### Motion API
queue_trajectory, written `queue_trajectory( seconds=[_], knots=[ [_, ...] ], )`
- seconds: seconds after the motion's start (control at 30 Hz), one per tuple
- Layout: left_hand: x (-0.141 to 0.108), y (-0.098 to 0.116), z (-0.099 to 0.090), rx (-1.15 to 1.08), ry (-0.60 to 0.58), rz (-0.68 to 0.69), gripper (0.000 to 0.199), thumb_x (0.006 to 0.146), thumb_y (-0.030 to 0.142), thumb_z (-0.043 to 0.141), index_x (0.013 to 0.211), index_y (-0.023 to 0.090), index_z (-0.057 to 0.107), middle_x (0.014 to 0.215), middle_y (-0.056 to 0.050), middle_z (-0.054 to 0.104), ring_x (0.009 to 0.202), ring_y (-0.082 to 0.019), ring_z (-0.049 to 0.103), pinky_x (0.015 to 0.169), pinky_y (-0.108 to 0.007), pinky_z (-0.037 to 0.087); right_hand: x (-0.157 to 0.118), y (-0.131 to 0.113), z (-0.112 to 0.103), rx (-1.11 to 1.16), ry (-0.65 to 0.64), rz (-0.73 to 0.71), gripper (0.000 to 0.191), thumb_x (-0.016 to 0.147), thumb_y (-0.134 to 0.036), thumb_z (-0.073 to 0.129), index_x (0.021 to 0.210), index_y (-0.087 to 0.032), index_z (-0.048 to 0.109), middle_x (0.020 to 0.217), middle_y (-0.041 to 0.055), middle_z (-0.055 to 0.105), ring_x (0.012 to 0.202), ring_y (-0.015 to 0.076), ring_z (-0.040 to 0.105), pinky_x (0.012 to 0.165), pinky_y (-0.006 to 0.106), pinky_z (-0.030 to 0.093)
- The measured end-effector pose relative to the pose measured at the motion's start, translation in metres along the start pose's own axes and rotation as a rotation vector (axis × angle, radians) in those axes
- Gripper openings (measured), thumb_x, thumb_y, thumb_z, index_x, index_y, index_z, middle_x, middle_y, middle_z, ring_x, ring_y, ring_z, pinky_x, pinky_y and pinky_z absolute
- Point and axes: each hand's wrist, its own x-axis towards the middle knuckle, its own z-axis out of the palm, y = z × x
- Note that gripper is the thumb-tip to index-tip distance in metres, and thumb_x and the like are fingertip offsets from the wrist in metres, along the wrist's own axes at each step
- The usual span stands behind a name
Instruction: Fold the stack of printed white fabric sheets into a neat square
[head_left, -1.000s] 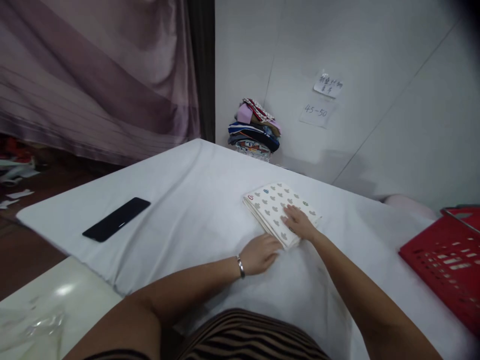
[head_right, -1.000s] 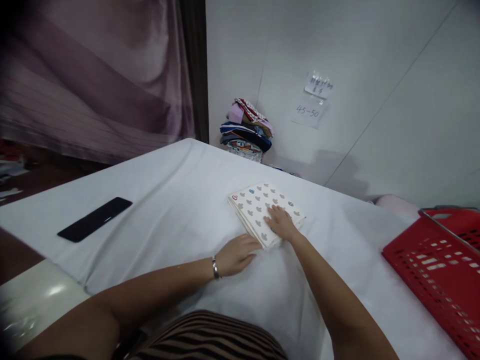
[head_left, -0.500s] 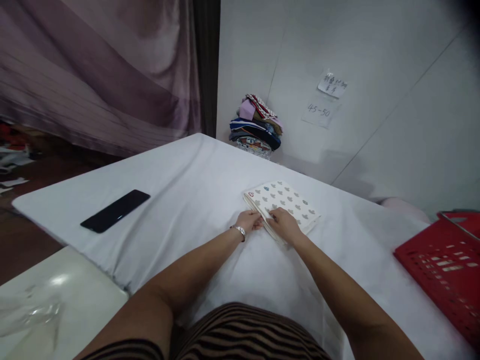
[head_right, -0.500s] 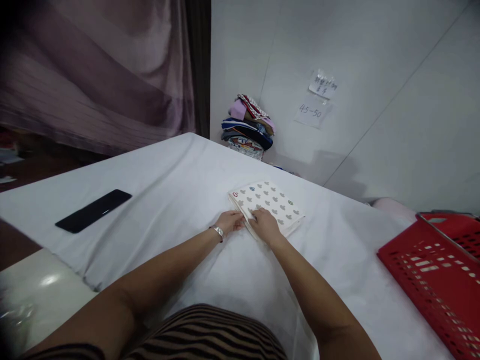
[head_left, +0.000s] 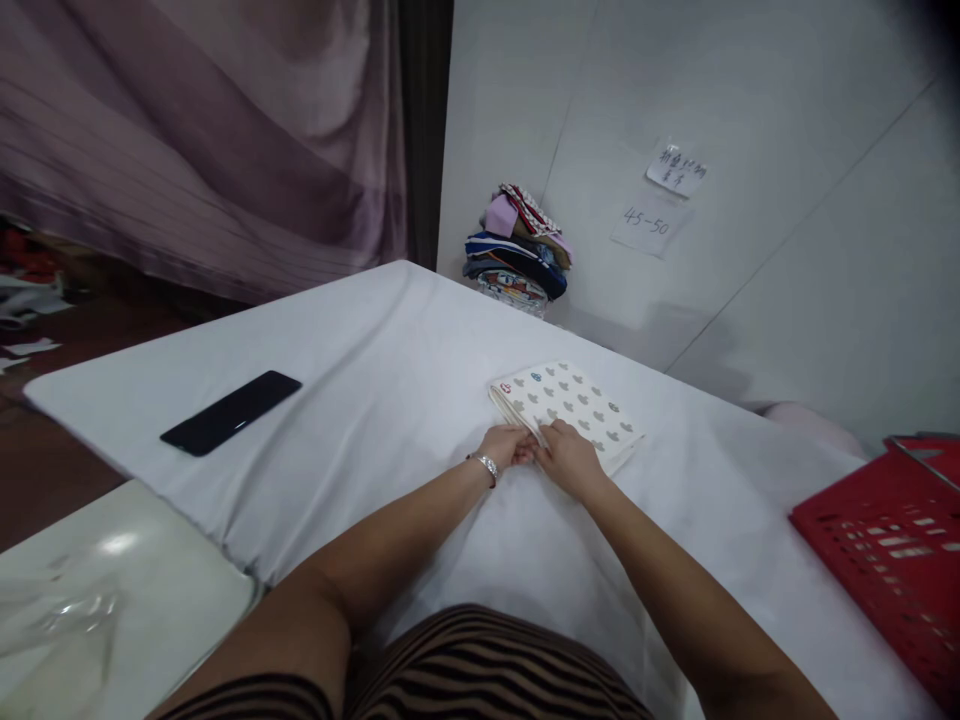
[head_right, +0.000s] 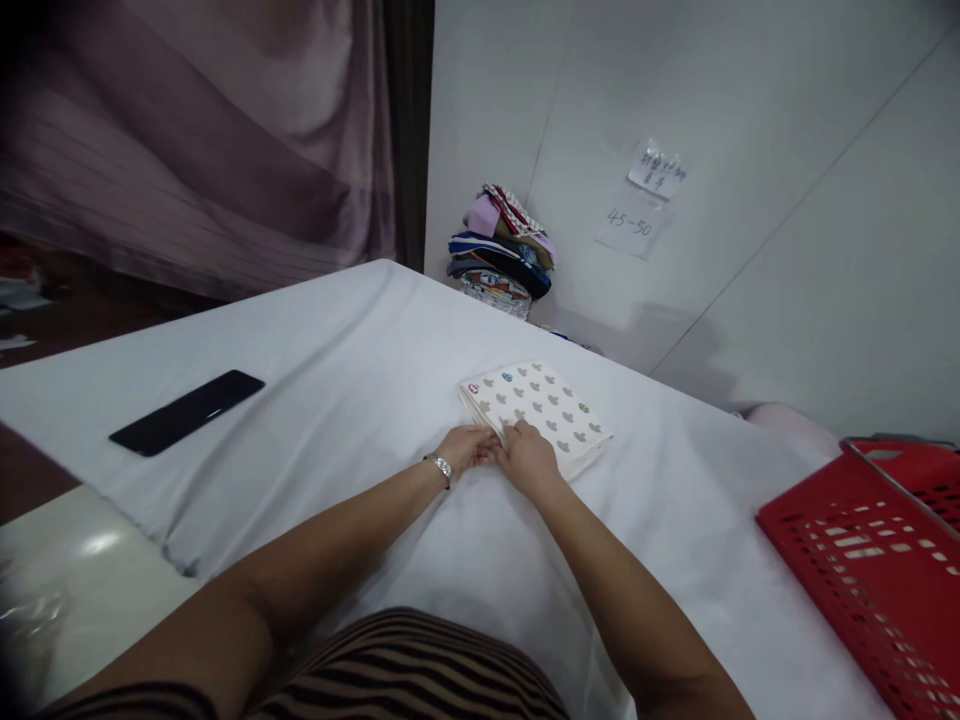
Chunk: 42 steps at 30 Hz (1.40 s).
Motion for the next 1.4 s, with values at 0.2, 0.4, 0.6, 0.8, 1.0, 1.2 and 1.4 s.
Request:
queue_trajectory(
  seconds=[0.2, 0.4, 0.6, 0.8, 1.0, 1.2, 1.4],
  knots=[
    [0.007, 0.001, -0.006, 0.21, 0.041, 0.124, 0.018, 0.076, 0.014, 0.051, 0.089, 0.013, 0.064, 0.072, 0.0, 0.064, 0.038, -0.003, 0.045, 0.037, -0.017, 0.034, 0.004, 0.007, -0.005, 0.067, 0.001, 0.016, 0.022, 0.089, -0.023, 0.037, 0.097, -0.019, 0.057, 0.095, 0.0062, 0.055, 0.089, 0.016, 0.05, 0.073, 0.024, 0.034],
    [0.018, 0.01, -0.017, 0.34, 0.207, 0.175, 0.019, 0.075, 0.019, 0.055, 0.09, 0.013, 0.064, 0.063, 0.001, 0.061, 0.04, -0.006, 0.047, 0.04, -0.017, 0.035, 0.01, 0.016, -0.009, 0.148, 0.017, 0.037, 0.019, 0.085, -0.023, 0.041, 0.085, -0.019, 0.06, 0.085, 0.0031, 0.055, 0.081, 0.0138, 0.051, 0.07, 0.022, 0.033],
    [0.02, 0.014, -0.016, 0.462, 0.279, 0.187, 0.02, 0.072, 0.029, 0.058, 0.083, 0.013, 0.065, 0.051, 0.0, 0.057, 0.044, -0.01, 0.05, 0.043, -0.019, 0.035, 0.007, 0.016, -0.005, 0.196, 0.071, 0.036, 0.025, 0.086, -0.025, 0.04, 0.103, -0.021, 0.058, 0.092, 0.0041, 0.057, 0.088, 0.0156, 0.052, 0.073, 0.023, 0.035],
    [0.033, 0.011, -0.01, 0.549, 0.289, 0.236, 0.02, 0.068, 0.032, 0.061, 0.068, 0.013, 0.067, 0.056, -0.004, 0.061, 0.054, -0.014, 0.057, 0.05, -0.022, 0.037, 0.008, 0.021, -0.001, 0.232, 0.11, 0.022, 0.029, 0.085, -0.024, 0.041, 0.109, -0.022, 0.056, 0.098, 0.0046, 0.058, 0.091, 0.0163, 0.053, 0.076, 0.024, 0.037],
    [0.048, 0.009, -0.008, 0.543, 0.333, 0.244, 0.017, 0.066, 0.028, 0.061, 0.063, 0.013, 0.067, 0.063, -0.007, 0.064, 0.065, -0.018, 0.06, 0.054, -0.023, 0.038, 0.008, 0.022, 0.002, 0.2, 0.085, 0.033, 0.034, 0.086, -0.024, 0.041, 0.117, -0.022, 0.052, 0.104, 0.0053, 0.058, 0.094, 0.0168, 0.052, 0.078, 0.025, 0.037],
    [0.045, 0.009, -0.008, 0.414, 0.364, 0.185, 0.017, 0.07, 0.027, 0.056, 0.072, 0.014, 0.066, 0.066, -0.006, 0.065, 0.06, -0.015, 0.059, 0.049, -0.021, 0.037, 0.002, 0.012, -0.005, 0.15, 0.032, 0.026, 0.036, 0.087, -0.024, 0.038, 0.121, -0.024, 0.049, 0.105, 0.0052, 0.055, 0.093, 0.0166, 0.053, 0.074, 0.024, 0.037],
    [0.043, 0.012, -0.006, 0.336, 0.348, 0.143, 0.015, 0.069, 0.025, 0.057, 0.074, 0.013, 0.066, 0.058, -0.005, 0.063, 0.058, -0.015, 0.059, 0.046, -0.02, 0.037, 0.001, 0.005, -0.007, 0.054, -0.045, -0.012, 0.035, 0.085, -0.022, 0.037, 0.118, -0.024, 0.049, 0.101, 0.0054, 0.055, 0.089, 0.0167, 0.053, 0.067, 0.024, 0.035]
  ],
)
